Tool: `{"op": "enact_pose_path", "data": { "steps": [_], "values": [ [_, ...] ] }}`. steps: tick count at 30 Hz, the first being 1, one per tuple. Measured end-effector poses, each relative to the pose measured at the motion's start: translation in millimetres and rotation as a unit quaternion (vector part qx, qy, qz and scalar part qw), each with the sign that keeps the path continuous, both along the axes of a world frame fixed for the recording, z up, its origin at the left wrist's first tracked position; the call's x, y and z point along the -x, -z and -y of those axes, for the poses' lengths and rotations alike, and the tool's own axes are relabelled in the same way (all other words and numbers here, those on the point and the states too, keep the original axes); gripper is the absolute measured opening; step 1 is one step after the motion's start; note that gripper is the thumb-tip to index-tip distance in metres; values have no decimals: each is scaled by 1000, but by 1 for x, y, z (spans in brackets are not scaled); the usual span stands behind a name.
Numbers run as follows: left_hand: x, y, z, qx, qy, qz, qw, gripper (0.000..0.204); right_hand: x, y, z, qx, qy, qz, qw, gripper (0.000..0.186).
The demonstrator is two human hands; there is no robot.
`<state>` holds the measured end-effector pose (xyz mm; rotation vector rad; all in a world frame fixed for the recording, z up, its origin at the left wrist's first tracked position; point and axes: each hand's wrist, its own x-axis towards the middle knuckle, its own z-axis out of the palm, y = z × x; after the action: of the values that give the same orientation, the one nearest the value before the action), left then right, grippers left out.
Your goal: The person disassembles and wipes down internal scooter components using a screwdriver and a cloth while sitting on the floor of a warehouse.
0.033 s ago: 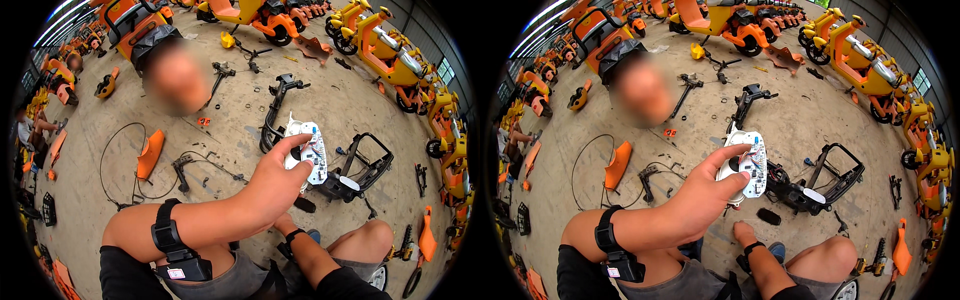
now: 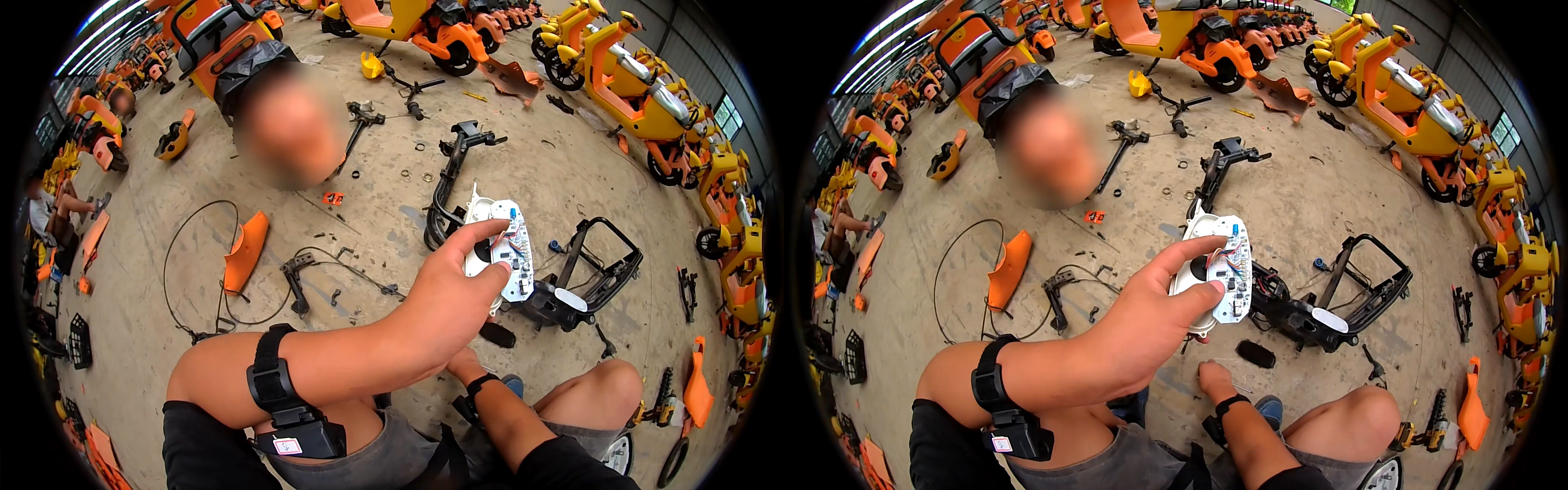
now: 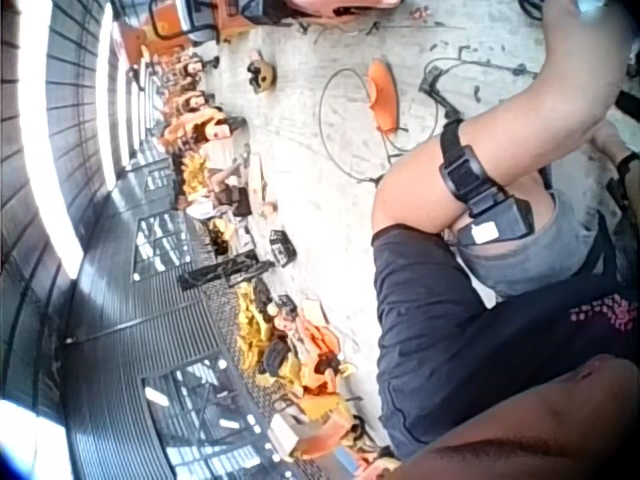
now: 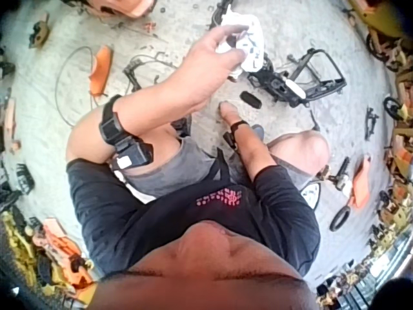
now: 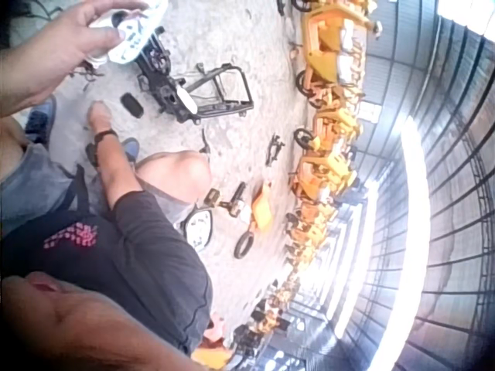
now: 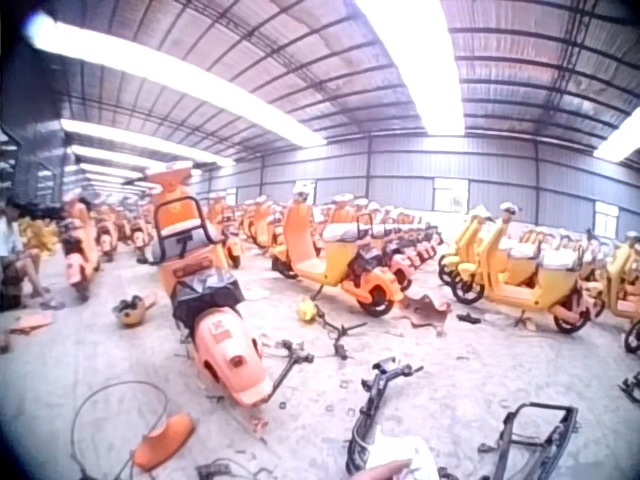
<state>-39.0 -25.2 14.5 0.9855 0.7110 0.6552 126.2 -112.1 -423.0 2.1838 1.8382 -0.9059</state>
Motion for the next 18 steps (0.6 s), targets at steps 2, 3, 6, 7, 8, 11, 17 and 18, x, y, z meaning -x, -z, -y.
{"op": "enact_pose_path", "data": {
  "steps": [2,3,6,7,8,11,17,18],
  "values": [
    [0,0,-1,2,5,-6,1000,45,2,-15,-2,12,24,-6,1000,26],
    [1,1,-2,3,6,-9,1000,46,2,-11,-2,4,30,-8,1000,26],
    [-1,7,-2,-22,4,-9,1000,50,-5,3,-3,26,34,-16,999,35],
    [-1,7,-2,-20,2,-10,1000,52,-9,2,-7,66,26,-19,997,45],
    [0,6,-2,-18,-1,-11,1000,54,-11,1,-10,105,18,-21,994,56],
    [1,2,-1,-15,-7,-8,1000,63,-15,18,-4,-18,29,-30,999,27],
    [-9,14,1,-58,-42,14,997,77,-59,14,-49,-74,29,-55,995,27],
    [-11,18,-1,-60,-46,21,997,79,-67,-12,-66,-84,36,-72,993,27]
  ]
}}
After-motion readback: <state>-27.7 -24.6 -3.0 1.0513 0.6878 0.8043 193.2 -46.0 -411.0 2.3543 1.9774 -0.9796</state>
